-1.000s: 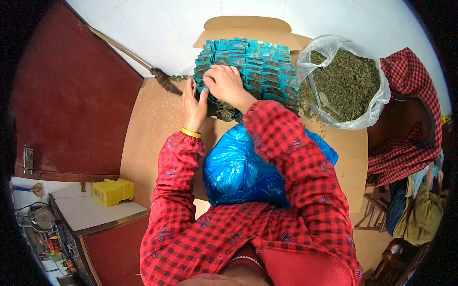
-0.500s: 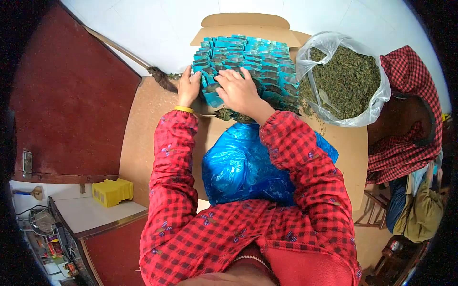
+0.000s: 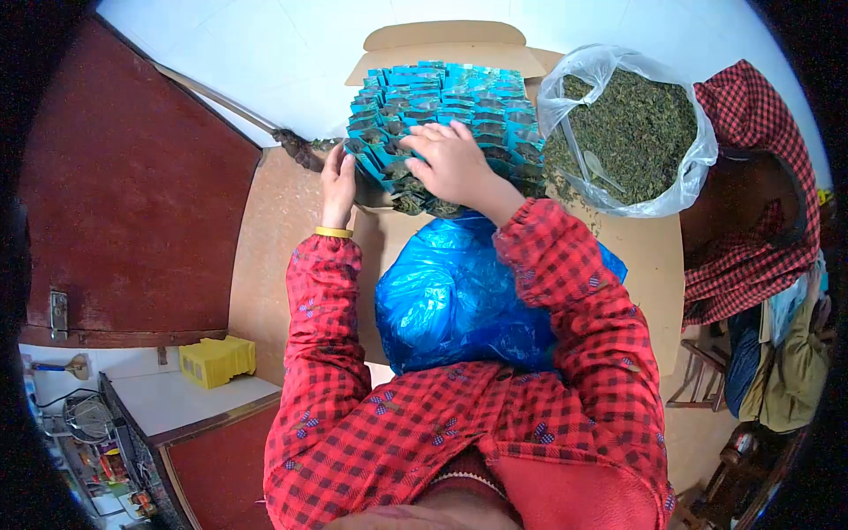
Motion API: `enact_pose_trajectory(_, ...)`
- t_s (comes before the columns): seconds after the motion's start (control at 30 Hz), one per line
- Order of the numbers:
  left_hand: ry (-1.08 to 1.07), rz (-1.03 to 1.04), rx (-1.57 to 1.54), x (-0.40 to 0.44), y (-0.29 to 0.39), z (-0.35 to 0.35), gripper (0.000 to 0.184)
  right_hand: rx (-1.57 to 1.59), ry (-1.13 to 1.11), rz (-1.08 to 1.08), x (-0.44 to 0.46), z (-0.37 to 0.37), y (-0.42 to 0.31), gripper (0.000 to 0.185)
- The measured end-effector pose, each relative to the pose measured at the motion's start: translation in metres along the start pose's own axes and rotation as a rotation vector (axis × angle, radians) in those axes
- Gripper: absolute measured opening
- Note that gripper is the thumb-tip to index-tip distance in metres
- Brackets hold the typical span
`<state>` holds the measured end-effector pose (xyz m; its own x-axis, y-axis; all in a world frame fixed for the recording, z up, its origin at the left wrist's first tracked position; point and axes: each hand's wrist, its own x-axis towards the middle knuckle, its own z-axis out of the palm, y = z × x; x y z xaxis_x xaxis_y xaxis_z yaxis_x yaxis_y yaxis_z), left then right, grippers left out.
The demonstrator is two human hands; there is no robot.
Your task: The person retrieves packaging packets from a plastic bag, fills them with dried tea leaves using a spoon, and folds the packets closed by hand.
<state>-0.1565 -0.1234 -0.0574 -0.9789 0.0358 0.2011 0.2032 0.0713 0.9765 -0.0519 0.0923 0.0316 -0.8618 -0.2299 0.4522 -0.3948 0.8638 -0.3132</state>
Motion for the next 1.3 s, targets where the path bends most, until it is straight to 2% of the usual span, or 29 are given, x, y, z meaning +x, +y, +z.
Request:
enact_pose_trajectory(0.07,0.001,0.001,-0.020,-0.009,-0.001,-0.003,0.046,0.017,-0.003,-0.017,-0.010,-0.019,0.003,0.032)
enact_pose_trajectory(0.17,0.008,0.056,0.142,-0.028,0.011,-0.007,0.048,0.035,0.063,-0.026,-0.037,-0.053,0.009,0.030)
enact_pose_trajectory(0.3,-0.053,0.062,0.248,-0.034,0.008,-0.019,0.048,-0.065,0.052,0.078,-0.086,-0.095,0.021,0.028)
enact_pose_trajectory(0.37,-0.015,0.225,0.347,-0.031,0.001,-0.026,0.044,-0.048,0.011,0.170,-0.118,-0.118,0.028,0.024)
enact_pose_trajectory(0.43,0.057,0.266,0.005,-0.039,0.001,-0.023,0.040,-0.070,-0.007,0.265,-0.160,-0.135,0.029,0.022)
enact_pose_trajectory(0.53,0.036,0.307,-0.122,-0.084,0.084,0.003,0.034,0.316,-0.158,0.607,-0.214,-0.140,0.026,0.017)
enact_pose_trajectory(0.57,-0.113,0.251,-0.149,-0.097,0.100,0.009,0.032,0.306,-0.151,0.631,-0.227,-0.140,0.021,0.017)
enact_pose_trajectory(0.7,-0.692,0.128,-0.280,-0.154,0.128,0.057,0.025,0.067,-0.506,0.681,-0.262,-0.134,-0.005,0.018)
enact_pose_trajectory(0.73,-0.837,0.105,-0.280,-0.168,0.127,0.072,0.025,0.010,-0.592,0.683,-0.267,-0.131,-0.010,0.018)
enact_pose_trajectory(0.77,-0.962,0.167,-0.209,-0.182,0.134,0.088,0.027,-0.042,-0.678,0.685,-0.272,-0.125,-0.016,0.018)
enact_pose_trajectory(0.8,-1.082,0.232,-0.136,-0.195,0.142,0.103,0.029,-0.040,-0.668,0.688,-0.273,-0.118,-0.020,0.018)
enact_pose_trajectory(0.87,-1.247,0.370,-0.153,-0.217,0.150,0.127,0.034,0.091,-0.428,0.637,-0.268,-0.101,-0.026,0.025)
enact_pose_trajectory(0.9,-1.250,0.377,-0.149,-0.221,0.152,0.135,0.034,0.090,-0.421,0.637,-0.272,-0.091,-0.028,0.025)
enact_pose_trajectory(0.97,-1.279,0.595,-0.102,-0.229,0.151,0.146,0.035,0.526,-0.019,0.124,-0.280,-0.069,-0.037,0.028)
enact_pose_trajectory(1.0,-1.292,0.701,-0.077,-0.232,0.150,0.148,0.036,0.530,-0.011,0.128,-0.276,-0.062,-0.045,0.028)
enact_pose_trajectory(1.03,-1.299,0.696,-0.072,-0.232,0.149,0.145,0.036,0.630,-0.256,0.218,-0.269,-0.053,-0.053,0.027)
enact_pose_trajectory(1.07,-1.356,0.627,0.174,-0.227,0.147,0.136,0.037,0.726,-0.505,0.303,-0.265,-0.048,-0.058,0.027)
enact_pose_trajectory(1.13,-1.431,0.464,0.668,-0.214,0.145,0.110,0.040,0.666,-0.482,0.329,-0.260,-0.053,-0.059,0.025)
enact_pose_trajectory(1.17,-1.435,0.453,0.678,-0.209,0.148,0.096,0.040,0.595,-0.464,0.355,-0.257,-0.058,-0.060,0.024)
enact_pose_trajectory(1.23,-1.345,0.450,1.018,-0.198,0.163,0.064,0.042,0.545,-0.453,0.367,-0.251,-0.059,-0.060,0.023)
enact_pose_trajectory(1.3,-1.319,0.445,0.970,-0.184,0.177,0.039,0.043,0.318,-0.368,0.145,-0.245,-0.053,-0.061,0.024)
